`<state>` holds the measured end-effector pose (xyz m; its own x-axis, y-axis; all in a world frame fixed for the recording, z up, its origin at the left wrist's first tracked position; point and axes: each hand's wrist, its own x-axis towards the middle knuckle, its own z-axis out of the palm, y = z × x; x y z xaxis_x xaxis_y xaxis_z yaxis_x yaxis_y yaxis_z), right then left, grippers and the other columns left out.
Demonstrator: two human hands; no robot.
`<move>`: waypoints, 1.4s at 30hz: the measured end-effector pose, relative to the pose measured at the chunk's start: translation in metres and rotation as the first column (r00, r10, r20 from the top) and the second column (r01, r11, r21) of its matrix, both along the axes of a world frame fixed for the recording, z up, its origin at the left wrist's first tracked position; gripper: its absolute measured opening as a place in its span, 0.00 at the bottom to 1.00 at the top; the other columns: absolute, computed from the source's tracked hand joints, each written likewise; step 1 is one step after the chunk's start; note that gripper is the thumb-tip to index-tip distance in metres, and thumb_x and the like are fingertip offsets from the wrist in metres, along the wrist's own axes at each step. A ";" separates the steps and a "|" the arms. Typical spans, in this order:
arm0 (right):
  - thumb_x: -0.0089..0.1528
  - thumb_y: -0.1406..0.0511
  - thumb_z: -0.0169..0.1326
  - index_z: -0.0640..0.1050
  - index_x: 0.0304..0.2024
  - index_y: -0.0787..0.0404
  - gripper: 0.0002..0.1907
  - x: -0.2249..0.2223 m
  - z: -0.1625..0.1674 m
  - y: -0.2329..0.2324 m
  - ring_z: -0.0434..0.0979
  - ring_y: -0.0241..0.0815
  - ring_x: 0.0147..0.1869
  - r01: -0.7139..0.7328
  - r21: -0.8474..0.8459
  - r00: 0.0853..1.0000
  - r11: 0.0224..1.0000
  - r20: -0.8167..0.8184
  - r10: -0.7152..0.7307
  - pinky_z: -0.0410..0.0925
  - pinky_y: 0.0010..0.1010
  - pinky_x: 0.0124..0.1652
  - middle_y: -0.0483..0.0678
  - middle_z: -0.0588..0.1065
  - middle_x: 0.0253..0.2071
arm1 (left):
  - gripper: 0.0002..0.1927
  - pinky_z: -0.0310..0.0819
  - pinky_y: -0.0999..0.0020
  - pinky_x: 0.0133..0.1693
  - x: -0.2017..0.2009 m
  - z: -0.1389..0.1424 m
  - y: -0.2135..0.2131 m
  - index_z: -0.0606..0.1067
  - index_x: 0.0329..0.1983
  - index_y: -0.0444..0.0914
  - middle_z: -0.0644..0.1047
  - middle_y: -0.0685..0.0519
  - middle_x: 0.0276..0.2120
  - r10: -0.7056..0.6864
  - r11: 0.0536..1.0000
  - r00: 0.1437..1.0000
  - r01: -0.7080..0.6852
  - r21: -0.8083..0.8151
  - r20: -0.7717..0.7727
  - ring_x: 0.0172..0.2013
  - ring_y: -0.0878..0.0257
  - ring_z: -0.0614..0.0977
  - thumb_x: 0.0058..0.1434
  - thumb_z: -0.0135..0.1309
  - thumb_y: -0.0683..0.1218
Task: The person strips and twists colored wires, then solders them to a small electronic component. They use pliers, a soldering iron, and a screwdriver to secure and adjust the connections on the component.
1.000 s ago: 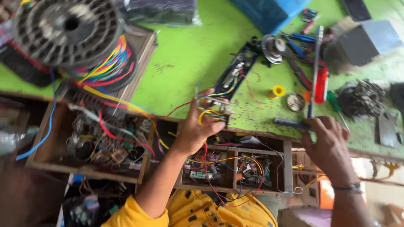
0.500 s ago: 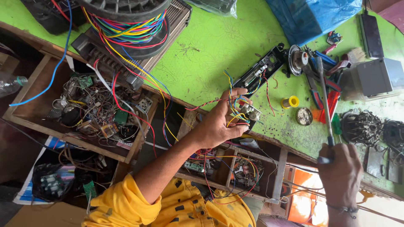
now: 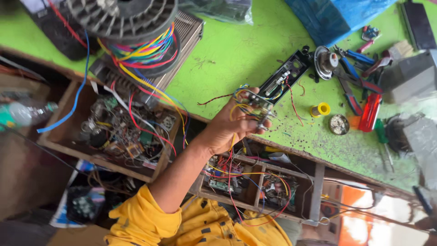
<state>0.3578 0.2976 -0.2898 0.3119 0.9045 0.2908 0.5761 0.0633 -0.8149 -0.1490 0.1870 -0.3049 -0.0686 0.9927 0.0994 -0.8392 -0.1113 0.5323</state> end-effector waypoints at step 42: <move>0.80 0.52 0.38 0.65 0.65 0.59 0.21 -0.024 -0.051 -0.034 0.79 0.45 0.49 -0.403 -0.448 0.797 0.798 -0.600 0.066 0.73 0.39 0.47 0.56 0.72 0.60 | 0.43 0.77 0.49 0.59 -0.009 -0.002 -0.006 0.56 0.76 0.42 0.72 0.42 0.63 -0.041 0.999 0.994 0.038 -0.028 -0.105 0.55 0.51 0.81 0.60 0.63 0.38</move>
